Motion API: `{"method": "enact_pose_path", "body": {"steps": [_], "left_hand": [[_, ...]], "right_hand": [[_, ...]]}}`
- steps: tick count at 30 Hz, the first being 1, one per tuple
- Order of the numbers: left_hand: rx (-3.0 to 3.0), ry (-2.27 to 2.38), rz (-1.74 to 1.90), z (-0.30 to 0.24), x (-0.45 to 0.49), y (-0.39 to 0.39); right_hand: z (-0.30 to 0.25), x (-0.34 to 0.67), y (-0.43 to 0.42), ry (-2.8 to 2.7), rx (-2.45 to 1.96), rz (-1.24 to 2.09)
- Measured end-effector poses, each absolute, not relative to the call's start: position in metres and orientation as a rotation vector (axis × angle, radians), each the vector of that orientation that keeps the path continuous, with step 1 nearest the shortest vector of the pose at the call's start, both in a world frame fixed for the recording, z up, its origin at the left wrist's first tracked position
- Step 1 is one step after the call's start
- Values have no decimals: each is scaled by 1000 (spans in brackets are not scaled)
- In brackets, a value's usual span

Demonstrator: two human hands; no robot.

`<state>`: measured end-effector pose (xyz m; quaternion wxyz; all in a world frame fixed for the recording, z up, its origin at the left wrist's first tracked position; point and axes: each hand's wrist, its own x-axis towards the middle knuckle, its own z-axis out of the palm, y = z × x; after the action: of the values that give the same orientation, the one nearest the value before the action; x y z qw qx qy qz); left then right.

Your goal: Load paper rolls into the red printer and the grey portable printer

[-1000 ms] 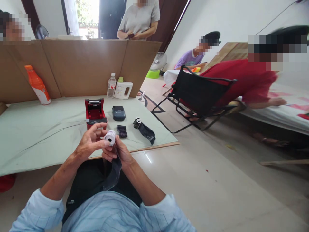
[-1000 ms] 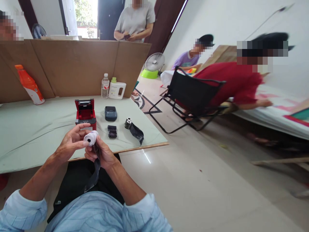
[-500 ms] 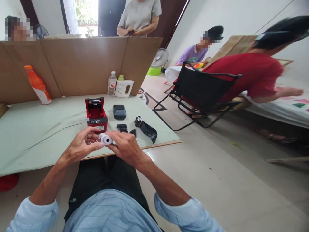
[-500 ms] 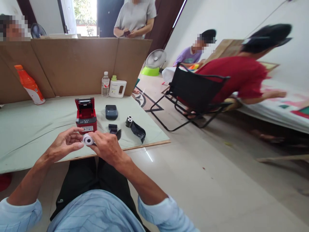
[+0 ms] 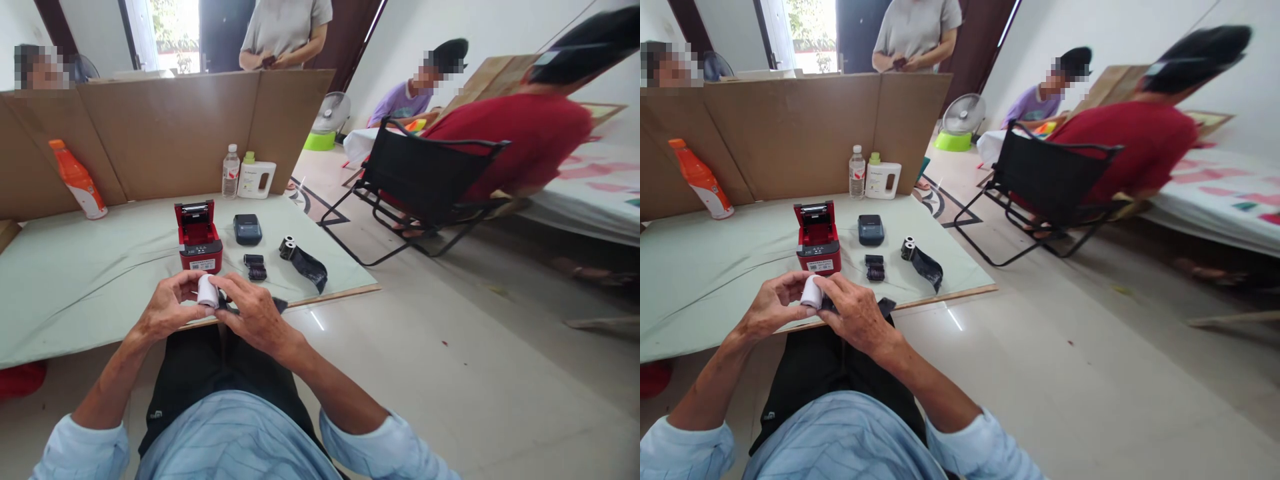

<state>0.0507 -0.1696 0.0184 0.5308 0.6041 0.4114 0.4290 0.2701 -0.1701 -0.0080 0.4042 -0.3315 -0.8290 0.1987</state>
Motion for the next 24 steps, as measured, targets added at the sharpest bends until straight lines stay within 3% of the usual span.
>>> {"method": "enact_pose_path", "body": {"steps": [8, 12, 18, 24], "left_hand": [[1681, 793, 1097, 30, 49, -173], [1632, 686, 1141, 24, 52, -171], [1641, 650, 1116, 18, 54, -171], [2089, 825, 944, 57, 49, -180]], "right_hand": [[-1, 274, -154, -1475, -582, 1565], [-5, 271, -150, -1340, -513, 1947], [-3, 264, -165, -1266, -554, 2009], [-4, 264, -167, -1258, -630, 2001]]}}
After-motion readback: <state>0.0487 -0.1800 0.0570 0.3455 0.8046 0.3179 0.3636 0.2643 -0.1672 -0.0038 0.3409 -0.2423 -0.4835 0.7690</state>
